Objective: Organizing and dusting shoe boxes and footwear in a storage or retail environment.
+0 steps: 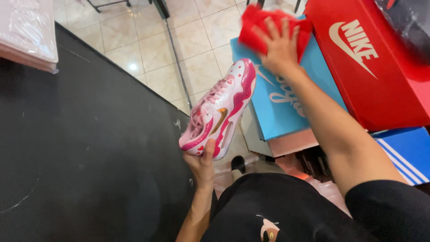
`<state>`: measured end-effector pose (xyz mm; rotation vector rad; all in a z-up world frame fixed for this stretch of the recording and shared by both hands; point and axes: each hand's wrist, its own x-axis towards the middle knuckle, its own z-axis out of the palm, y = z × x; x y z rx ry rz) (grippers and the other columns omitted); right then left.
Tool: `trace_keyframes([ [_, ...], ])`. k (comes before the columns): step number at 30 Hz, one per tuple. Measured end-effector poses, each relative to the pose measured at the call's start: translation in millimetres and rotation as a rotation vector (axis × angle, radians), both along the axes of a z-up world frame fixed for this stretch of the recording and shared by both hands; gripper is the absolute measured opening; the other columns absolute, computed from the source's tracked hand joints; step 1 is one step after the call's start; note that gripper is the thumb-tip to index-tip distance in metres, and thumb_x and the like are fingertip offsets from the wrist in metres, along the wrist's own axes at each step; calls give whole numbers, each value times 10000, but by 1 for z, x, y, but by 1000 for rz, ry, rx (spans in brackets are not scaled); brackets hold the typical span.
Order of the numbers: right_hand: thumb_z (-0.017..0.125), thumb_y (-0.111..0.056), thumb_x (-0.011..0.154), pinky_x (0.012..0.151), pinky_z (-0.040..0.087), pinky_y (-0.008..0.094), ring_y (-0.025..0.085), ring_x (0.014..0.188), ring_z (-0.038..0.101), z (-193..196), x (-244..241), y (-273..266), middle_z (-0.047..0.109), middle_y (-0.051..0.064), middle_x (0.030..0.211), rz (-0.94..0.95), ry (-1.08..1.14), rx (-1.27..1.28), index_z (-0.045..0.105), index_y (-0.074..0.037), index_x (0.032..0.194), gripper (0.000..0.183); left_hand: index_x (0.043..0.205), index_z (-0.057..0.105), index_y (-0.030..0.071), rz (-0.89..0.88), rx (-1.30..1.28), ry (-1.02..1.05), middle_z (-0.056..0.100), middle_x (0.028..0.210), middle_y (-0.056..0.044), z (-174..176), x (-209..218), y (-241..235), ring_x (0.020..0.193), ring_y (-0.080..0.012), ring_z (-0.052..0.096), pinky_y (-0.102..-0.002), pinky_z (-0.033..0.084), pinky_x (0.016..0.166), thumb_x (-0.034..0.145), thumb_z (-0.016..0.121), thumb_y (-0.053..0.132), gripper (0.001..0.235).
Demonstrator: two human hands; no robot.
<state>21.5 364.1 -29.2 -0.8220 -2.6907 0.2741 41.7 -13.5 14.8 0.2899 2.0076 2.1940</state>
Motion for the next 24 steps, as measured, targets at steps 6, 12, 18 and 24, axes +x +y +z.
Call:
trace_keyframes([
  [6, 642, -390, 846, 1223, 104, 646, 393, 1558, 208, 5, 138, -54, 373, 77, 1662, 476, -127, 87, 483, -273, 1533, 714, 1197, 668, -4, -160, 50, 86, 762, 1129, -142, 11, -18, 47, 1057, -255, 757, -396, 660, 888, 776, 843, 328, 564],
  [12, 613, -193, 720, 1112, 328, 542, 384, 1394, 440, 29, 251, -148, 445, 6, 1646, 134, -146, 160, 420, -352, 1586, 902, 1383, 556, 12, -205, 28, 246, 719, 1236, -157, 13, -16, 137, 1108, -208, 726, -326, 639, 886, 780, 849, 359, 755],
  [18, 441, -365, 1039, 1246, 269, 518, 395, 1499, 383, 26, 317, -202, 425, 224, 1596, -10, 452, -562, 452, -17, 1502, 579, 1514, 395, 64, -143, 42, 553, 481, 1516, -162, 2, 41, 170, 1422, -356, 505, -451, 462, 1206, 914, 813, 140, 735],
  [24, 568, -563, 966, 753, 534, 526, 424, 946, 657, -58, 442, -155, 666, 196, 1180, -1222, 763, -1313, 552, -79, 1384, 639, 1581, 188, 14, -353, -48, 442, 205, 1637, -274, 0, 88, 162, 1564, -445, 204, -536, 278, 1254, 989, 674, 201, 789],
])
